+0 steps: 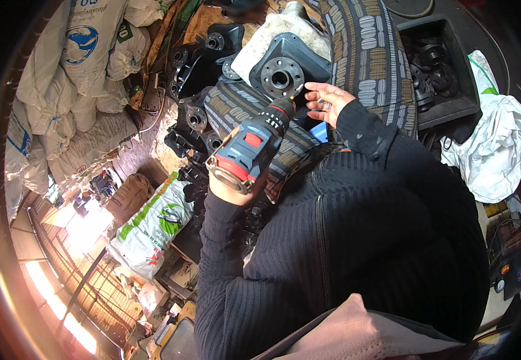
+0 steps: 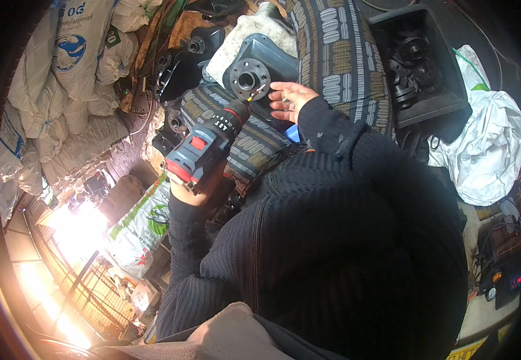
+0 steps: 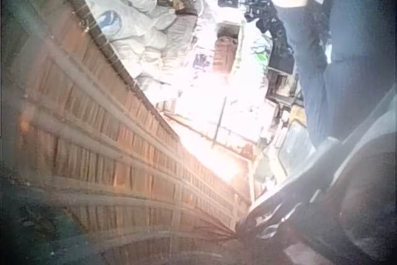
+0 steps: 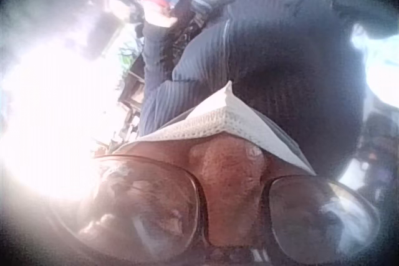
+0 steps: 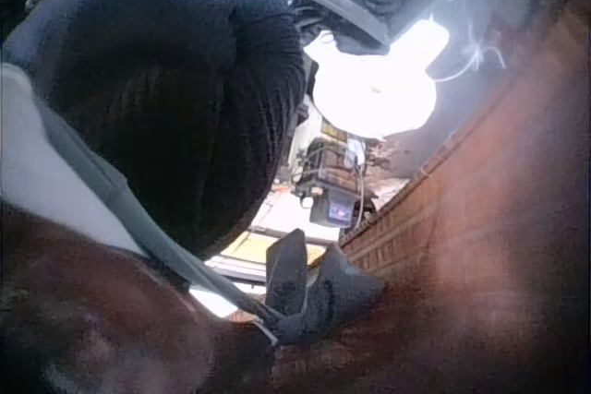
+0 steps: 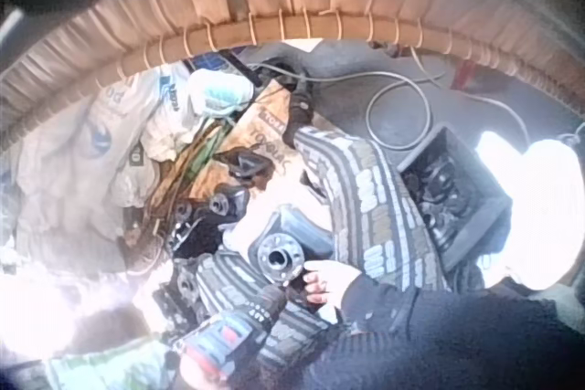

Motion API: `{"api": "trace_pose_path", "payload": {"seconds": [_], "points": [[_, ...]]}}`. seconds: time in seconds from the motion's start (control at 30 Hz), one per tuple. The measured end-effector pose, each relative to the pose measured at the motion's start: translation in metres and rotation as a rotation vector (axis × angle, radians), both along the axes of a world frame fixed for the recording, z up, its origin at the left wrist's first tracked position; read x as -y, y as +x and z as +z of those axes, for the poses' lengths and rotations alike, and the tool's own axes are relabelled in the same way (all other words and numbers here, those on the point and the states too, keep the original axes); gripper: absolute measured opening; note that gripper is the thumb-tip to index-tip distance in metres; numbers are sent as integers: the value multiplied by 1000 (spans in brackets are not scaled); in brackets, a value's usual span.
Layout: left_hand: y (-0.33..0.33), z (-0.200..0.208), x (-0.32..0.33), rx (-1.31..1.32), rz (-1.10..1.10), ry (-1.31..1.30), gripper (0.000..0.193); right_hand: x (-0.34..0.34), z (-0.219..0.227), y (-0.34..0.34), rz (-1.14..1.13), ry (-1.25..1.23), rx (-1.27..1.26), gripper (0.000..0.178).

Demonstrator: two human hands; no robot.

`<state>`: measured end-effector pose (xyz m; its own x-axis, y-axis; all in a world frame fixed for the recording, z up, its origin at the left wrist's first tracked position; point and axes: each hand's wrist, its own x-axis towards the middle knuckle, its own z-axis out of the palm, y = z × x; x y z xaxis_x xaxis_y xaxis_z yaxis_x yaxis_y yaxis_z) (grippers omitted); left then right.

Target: The person uses a cordless drill to make holes in black plastic parts placed on a workbench. They repeatedly position the drill, press the trigger, and reposition the parts to drill additional holes.

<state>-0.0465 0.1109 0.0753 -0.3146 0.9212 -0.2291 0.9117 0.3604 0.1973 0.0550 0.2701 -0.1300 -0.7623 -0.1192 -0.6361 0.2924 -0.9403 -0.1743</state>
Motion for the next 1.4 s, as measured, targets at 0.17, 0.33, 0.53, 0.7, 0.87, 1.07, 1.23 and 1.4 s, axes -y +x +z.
{"api": "trace_pose_path", "payload": {"seconds": [0.17,0.33,0.53,0.7,0.87,1.07,1.23,1.4], "points": [[-17,-28,14,230,244,92,23,15,-15,-12,-87,206,180,29],[-27,-43,11,263,387,-63,25,28,-31,-31,93,478,287,34],[-46,-50,9,130,65,-407,48,26,-22,-36,251,565,249,30],[-54,-26,-31,257,155,-353,51,24,-20,-35,273,551,223,23],[-59,-30,-33,147,-11,-491,56,25,-20,-34,236,532,202,25],[-62,-39,-35,140,-31,-533,45,23,-21,-34,258,557,200,23],[-65,-48,-28,131,-71,-457,55,24,-22,-35,302,634,163,24],[-50,-56,-23,505,454,-284,40,22,-14,-34,245,645,165,23]]}}
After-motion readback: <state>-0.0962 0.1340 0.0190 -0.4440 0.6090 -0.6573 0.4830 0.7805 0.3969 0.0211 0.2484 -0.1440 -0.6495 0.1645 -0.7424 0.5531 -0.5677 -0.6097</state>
